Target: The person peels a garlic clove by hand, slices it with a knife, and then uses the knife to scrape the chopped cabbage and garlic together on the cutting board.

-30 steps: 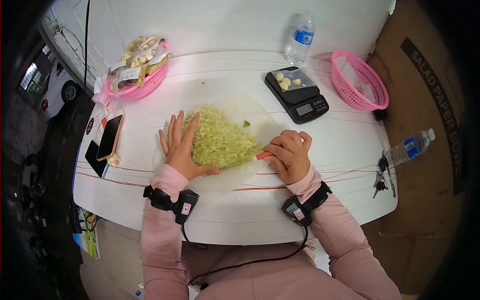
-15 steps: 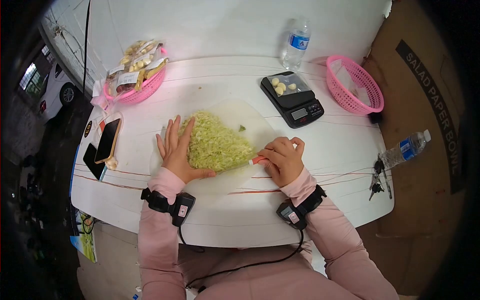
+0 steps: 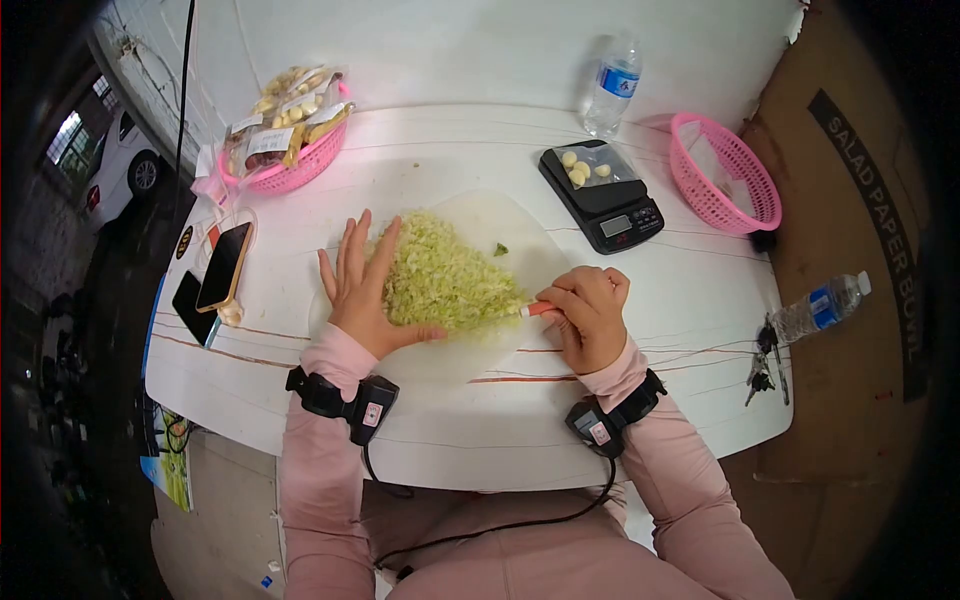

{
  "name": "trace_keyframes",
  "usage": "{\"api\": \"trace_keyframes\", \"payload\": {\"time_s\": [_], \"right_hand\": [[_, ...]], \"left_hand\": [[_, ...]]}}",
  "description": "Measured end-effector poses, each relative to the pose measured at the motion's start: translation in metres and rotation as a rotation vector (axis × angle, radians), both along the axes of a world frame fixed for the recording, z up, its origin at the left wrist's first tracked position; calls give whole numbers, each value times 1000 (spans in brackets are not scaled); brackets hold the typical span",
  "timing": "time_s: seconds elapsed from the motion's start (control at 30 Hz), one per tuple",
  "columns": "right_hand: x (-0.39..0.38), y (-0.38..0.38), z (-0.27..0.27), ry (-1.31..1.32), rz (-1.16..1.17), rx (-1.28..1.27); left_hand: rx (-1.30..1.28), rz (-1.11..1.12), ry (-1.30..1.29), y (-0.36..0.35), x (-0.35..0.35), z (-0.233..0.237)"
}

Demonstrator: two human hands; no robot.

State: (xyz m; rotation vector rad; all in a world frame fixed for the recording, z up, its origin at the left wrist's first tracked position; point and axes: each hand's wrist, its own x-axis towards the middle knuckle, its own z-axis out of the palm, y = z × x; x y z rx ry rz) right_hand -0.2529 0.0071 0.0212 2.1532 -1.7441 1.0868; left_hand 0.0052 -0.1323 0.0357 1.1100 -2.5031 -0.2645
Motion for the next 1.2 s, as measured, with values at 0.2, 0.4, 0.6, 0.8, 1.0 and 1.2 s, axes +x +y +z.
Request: {"api": "trace_keyframes", "payload": {"time_s": [0.2,0.4,0.6,0.8,1.0,1.2], "right_hand": [[3,-3,0,-16,-11,-24],[4,-2,2,1,-17,-34],[3,0,3,2,-12,-44],[3,-3,-3,1,27,5],[5,-2,0,26,30,-3],[-1,-7,-23,-10,16,83]], "left_hand": [[-57,32,34,0,1,2],[-32,57,33,1,1,-2],[-41,36,58,-1,0,0],[4,80,-53,4,-1,-1],[46,107,-60,4,-2,-7],[32,126,-7,4,-3,-6]]}}
